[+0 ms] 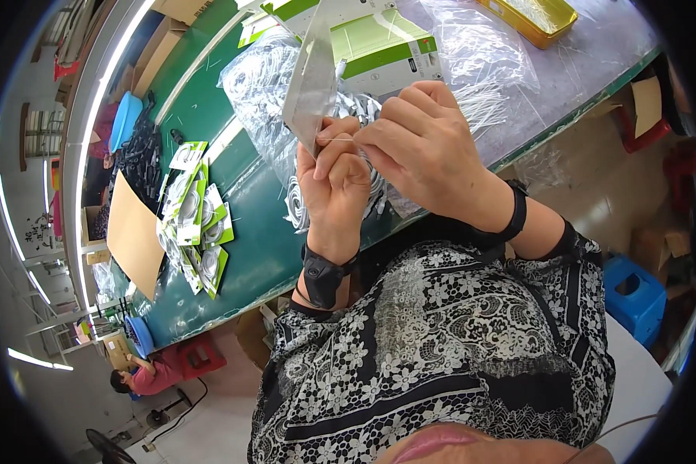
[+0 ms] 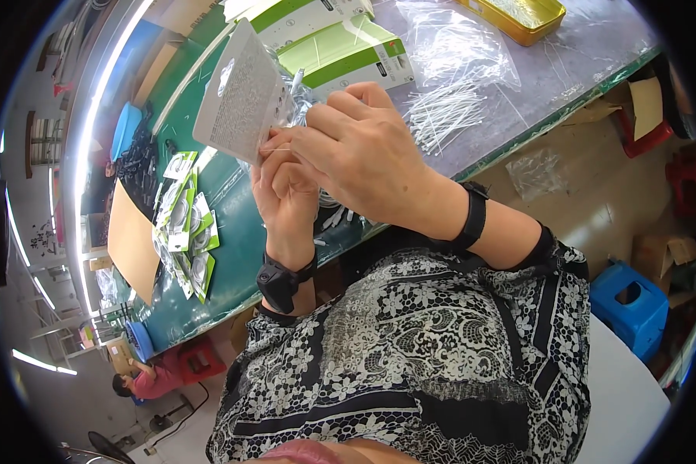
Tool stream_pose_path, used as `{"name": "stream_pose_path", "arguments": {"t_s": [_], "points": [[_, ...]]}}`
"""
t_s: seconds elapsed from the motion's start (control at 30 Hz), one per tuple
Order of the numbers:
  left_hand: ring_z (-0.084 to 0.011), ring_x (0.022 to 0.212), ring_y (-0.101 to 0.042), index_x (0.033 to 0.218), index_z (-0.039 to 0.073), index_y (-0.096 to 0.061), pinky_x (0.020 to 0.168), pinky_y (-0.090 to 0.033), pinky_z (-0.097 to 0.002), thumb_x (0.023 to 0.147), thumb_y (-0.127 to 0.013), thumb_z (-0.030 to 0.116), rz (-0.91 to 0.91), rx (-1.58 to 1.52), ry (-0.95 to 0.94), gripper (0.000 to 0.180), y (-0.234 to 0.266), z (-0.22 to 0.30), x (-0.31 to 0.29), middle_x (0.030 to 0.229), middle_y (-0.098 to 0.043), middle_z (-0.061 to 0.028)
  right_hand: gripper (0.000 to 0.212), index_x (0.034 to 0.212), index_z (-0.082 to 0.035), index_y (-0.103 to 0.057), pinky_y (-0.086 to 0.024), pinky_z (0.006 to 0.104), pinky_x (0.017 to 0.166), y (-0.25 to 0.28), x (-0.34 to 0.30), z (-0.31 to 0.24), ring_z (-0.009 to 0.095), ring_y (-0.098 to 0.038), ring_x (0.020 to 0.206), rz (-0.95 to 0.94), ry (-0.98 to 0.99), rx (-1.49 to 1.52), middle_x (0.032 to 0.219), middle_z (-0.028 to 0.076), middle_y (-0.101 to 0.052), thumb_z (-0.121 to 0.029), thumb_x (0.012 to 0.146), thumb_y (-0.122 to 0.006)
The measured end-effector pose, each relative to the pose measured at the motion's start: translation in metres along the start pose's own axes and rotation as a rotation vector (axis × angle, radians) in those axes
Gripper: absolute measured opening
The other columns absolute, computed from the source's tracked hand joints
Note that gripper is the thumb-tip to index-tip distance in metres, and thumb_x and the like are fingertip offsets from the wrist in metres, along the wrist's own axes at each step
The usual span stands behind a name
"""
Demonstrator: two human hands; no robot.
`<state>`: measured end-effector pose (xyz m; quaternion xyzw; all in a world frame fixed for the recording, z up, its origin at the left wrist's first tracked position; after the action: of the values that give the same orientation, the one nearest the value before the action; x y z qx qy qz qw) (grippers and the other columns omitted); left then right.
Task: The person packages a cable by picking up a cable and a cardboard backing, threading a plastic tie through the backing and around the cable, and pulling the tie tight.
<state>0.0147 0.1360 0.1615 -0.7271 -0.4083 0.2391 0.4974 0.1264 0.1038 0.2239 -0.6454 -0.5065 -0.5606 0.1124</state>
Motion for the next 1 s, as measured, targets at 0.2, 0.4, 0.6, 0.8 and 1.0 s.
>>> {"name": "stream_pose_path", "arguments": {"t_s": [0.2,0.4,0.6,0.8,1.0], "points": [[-0.0093,0.05,-0.041,0.101,-0.01,-0.048,0.042,-0.027,-0.0232,0.094,-0.048,0.015,0.008,-0.004,0.006,0.026,0.001,0.002,-0.001,0.084,-0.044,-0.0081,0.015,0.08,-0.012,-0.061,-0.04,0.0332,0.077,-0.002,0.0,-0.001,0.019,-0.052,0.07,-0.011,0.0,0.003,0.071,0.0,-0.05,-0.008,0.068,-0.07],[-0.0089,0.05,-0.041,0.102,-0.01,-0.049,0.042,-0.028,-0.0228,0.095,-0.046,0.017,0.01,0.009,0.002,0.027,0.002,0.003,-0.002,0.085,-0.045,-0.0086,0.015,0.08,-0.012,-0.061,-0.04,0.0336,0.077,-0.004,0.001,-0.002,0.019,-0.052,0.071,-0.002,0.0,0.004,0.071,0.0,-0.05,-0.009,0.068,-0.07],[-0.0081,0.049,-0.039,0.105,-0.005,-0.05,0.042,-0.028,-0.0219,0.097,-0.044,0.022,0.055,0.069,-0.022,0.029,0.012,0.005,-0.001,0.081,-0.047,-0.0069,0.017,0.084,-0.011,-0.063,-0.04,0.0353,0.079,-0.004,0.002,0.003,0.021,-0.055,0.075,-0.018,-0.02,0.019,0.075,0.001,-0.054,-0.009,0.07,-0.07],[-0.0135,0.068,-0.056,0.119,0.002,-0.05,0.056,-0.044,-0.0238,0.1,-0.041,0.034,0.179,0.725,-0.123,0.039,0.02,0.004,-0.005,0.092,-0.06,-0.0077,0.019,0.093,-0.006,-0.064,-0.045,0.0398,0.078,-0.003,-0.008,0.016,0.029,-0.059,0.081,-0.047,-0.04,0.141,0.084,0.008,-0.062,-0.002,0.074,-0.066],[-0.0229,0.098,-0.063,0.125,0.002,-0.046,0.078,-0.052,-0.0318,0.1,-0.041,0.038,0.226,1.028,-0.045,0.044,0.025,0.01,-0.011,0.113,-0.061,-0.0124,0.026,0.102,0.0,-0.063,-0.05,0.0389,0.067,-0.021,-0.061,0.056,0.037,-0.062,0.079,-0.009,-0.337,0.332,0.088,0.017,-0.065,0.006,0.077,-0.06]]}}
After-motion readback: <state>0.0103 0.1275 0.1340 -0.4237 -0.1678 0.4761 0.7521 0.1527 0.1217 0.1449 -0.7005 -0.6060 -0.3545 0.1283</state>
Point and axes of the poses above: each hand's wrist, its own x-axis towards the middle knuckle, its own y-axis out of the back of the hand, z = x × y, the point moved 6 cm from there along x, towards the middle knuckle
